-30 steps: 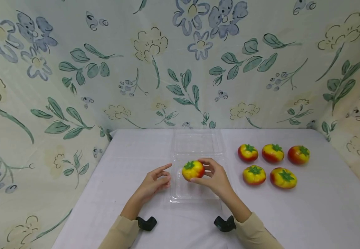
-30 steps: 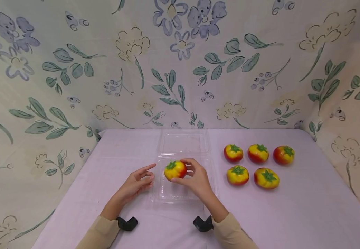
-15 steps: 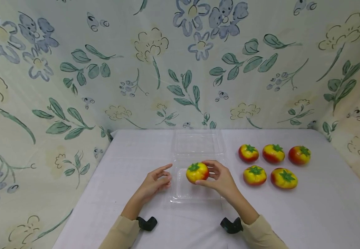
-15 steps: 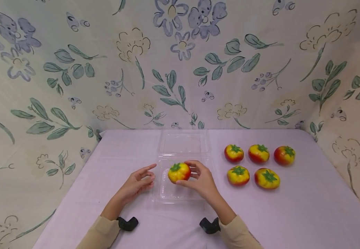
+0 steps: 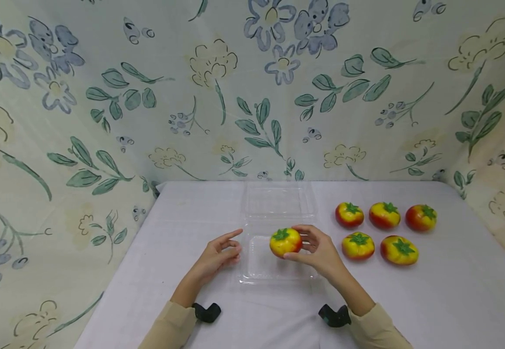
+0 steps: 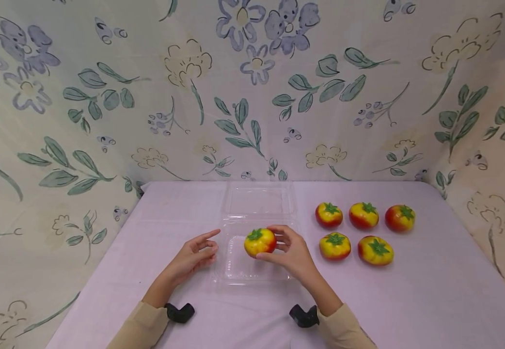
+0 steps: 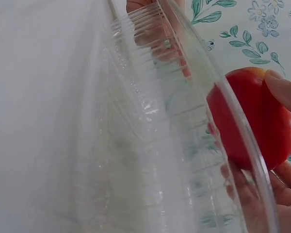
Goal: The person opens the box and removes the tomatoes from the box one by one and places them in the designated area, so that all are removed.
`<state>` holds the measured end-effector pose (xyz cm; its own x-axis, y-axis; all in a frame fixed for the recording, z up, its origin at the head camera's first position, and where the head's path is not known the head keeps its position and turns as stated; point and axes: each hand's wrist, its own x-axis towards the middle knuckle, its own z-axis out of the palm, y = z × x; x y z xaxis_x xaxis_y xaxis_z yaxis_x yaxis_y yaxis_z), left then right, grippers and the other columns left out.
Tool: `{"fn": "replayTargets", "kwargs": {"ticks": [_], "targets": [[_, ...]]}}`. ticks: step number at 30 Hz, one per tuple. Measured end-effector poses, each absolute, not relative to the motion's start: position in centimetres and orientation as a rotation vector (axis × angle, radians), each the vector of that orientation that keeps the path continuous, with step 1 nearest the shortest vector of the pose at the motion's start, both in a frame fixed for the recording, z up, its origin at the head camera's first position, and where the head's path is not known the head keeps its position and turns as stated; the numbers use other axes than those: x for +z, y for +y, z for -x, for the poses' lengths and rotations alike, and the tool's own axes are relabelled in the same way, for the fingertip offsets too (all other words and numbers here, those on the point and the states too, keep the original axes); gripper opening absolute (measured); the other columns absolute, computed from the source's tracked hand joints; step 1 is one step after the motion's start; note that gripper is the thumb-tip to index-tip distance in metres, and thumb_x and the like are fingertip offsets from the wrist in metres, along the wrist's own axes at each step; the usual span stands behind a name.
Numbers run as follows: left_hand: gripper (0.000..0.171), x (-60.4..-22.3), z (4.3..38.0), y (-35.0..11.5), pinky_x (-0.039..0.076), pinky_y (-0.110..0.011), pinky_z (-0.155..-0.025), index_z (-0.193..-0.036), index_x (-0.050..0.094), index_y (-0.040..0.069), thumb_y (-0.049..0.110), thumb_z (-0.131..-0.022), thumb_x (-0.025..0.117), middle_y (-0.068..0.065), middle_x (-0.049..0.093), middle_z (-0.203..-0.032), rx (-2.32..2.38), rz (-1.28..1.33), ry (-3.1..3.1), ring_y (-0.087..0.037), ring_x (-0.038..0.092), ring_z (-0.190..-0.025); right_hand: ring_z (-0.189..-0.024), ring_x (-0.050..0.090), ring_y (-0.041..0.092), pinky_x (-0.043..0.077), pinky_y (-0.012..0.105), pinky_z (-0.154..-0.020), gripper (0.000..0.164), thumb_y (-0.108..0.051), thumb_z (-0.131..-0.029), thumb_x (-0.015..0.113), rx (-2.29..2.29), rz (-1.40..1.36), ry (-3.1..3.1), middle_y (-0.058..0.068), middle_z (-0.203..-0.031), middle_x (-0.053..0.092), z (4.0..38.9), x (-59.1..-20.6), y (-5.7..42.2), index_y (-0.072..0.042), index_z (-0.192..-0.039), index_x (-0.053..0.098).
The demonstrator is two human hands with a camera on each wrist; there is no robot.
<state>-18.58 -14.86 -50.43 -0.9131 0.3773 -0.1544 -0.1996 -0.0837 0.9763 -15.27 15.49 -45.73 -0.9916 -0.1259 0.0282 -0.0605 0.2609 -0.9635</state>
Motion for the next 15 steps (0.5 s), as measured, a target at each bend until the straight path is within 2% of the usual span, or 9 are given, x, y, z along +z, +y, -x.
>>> {"fn": "replayTargets", "kwargs": {"ticks": [15], "targets": [[0.06, -50.3, 18.7, -14.8, 0.057, -0.021, -0.073, -0.15, 0.044, 0.005, 0.004, -0.095, 0.067, -0.006, 0.059, -0.103, 2.049, -0.178, 1.804, -0.01, 0.064, -0.077, -0.12, 0.057, 0.031, 0.052, 0.034, -0.096, 0.068, -0.025, -0.075, 0.09, -1.885, 0.172, 2.457, 0.012, -0.134, 0.058, 15.3, -46.2, 17.2, -0.01, -0.133, 0.058]]}}
